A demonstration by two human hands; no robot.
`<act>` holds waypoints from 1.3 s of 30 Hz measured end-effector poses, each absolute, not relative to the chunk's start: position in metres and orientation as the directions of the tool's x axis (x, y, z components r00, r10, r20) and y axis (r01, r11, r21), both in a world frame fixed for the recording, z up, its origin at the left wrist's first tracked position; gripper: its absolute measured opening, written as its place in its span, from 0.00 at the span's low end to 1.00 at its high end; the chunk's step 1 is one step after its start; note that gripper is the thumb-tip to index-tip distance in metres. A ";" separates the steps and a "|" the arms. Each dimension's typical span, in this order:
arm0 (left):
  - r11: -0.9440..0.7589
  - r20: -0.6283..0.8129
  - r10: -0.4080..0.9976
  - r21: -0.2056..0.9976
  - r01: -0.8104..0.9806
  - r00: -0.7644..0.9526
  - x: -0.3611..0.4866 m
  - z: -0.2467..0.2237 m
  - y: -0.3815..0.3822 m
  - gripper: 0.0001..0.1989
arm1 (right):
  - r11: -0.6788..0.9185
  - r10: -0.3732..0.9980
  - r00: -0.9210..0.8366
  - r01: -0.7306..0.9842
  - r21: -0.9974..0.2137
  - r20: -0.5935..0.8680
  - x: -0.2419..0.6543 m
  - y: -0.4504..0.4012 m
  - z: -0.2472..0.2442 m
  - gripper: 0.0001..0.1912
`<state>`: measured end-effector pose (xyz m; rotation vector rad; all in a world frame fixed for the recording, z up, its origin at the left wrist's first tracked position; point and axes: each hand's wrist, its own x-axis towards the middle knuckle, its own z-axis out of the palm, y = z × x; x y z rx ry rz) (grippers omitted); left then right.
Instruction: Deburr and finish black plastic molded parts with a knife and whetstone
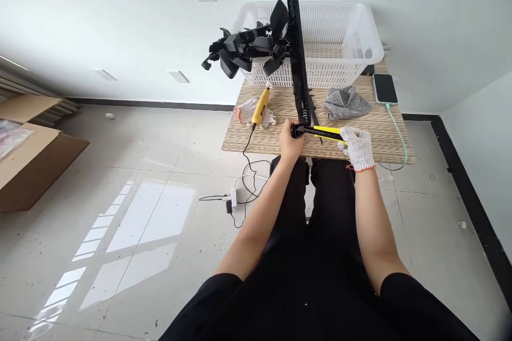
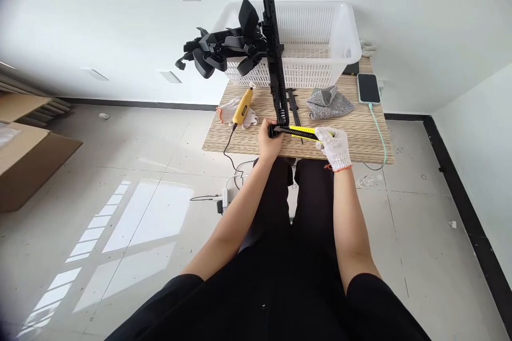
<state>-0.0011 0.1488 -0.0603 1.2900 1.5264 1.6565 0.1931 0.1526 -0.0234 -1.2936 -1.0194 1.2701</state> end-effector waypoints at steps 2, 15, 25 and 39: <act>-0.216 0.283 0.875 0.954 0.206 -0.393 -0.002 -0.060 0.148 0.13 | -0.114 0.986 0.113 -0.091 -0.989 -0.124 0.193 0.152 -0.024 0.19; -0.255 0.334 0.884 0.931 0.263 -0.328 -0.006 -0.058 0.148 0.15 | -0.159 0.985 0.053 -0.052 -0.986 -0.162 0.193 0.155 -0.021 0.24; -0.237 0.308 0.943 0.890 0.390 -0.129 -0.021 -0.041 0.146 0.14 | -0.157 0.985 0.054 -0.073 -0.985 -0.161 0.193 0.155 -0.022 0.25; -0.217 0.262 0.964 0.878 0.427 -0.049 -0.031 -0.021 0.139 0.20 | -0.163 0.987 -0.015 -0.143 -0.976 -0.162 0.201 0.158 -0.025 0.25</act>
